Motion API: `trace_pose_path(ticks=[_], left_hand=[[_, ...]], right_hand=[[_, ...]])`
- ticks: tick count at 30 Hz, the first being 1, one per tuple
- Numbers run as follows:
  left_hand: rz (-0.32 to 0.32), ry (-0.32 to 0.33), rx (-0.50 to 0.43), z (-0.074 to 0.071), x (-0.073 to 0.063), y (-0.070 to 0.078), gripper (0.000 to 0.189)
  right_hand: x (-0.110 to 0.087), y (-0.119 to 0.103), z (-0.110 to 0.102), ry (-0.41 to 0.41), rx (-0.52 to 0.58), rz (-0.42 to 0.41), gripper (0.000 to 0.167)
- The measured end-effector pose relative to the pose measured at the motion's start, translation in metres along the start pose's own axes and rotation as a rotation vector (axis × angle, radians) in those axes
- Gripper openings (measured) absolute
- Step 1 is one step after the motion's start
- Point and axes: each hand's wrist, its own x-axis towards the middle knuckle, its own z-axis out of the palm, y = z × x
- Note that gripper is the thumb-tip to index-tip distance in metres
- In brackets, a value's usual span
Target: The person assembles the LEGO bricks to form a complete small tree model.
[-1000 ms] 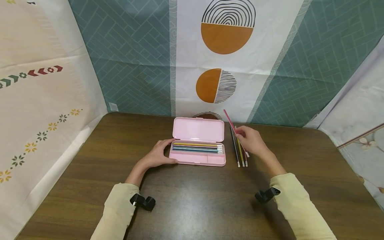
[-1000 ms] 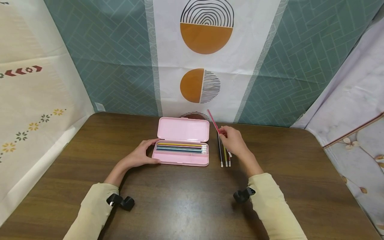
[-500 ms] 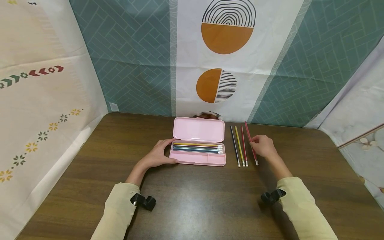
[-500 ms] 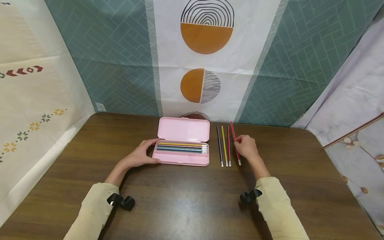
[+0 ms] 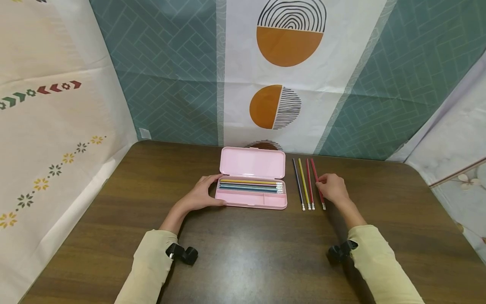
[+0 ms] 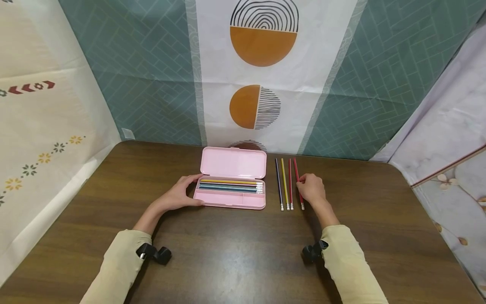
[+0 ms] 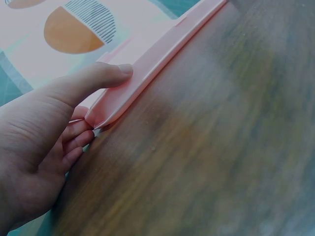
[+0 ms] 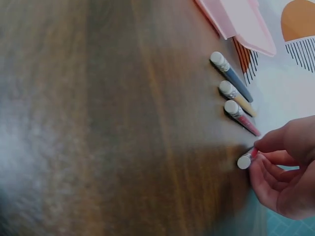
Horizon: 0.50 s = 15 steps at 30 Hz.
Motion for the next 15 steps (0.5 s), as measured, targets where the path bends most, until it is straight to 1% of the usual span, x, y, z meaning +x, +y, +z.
trace_pose_path(ticks=[7,15], left_hand=[[0.003,0.004,0.001,-0.0005,0.0004,0.0007,0.098],[-0.009,-0.004,-0.006,0.0008,-0.0002,0.0005,0.099]], right_hand=[[-0.0005,-0.0002,0.0019,0.024,-0.008,0.001,0.03],[-0.0022,-0.0006,0.0013,-0.002,0.019,0.012,0.033]])
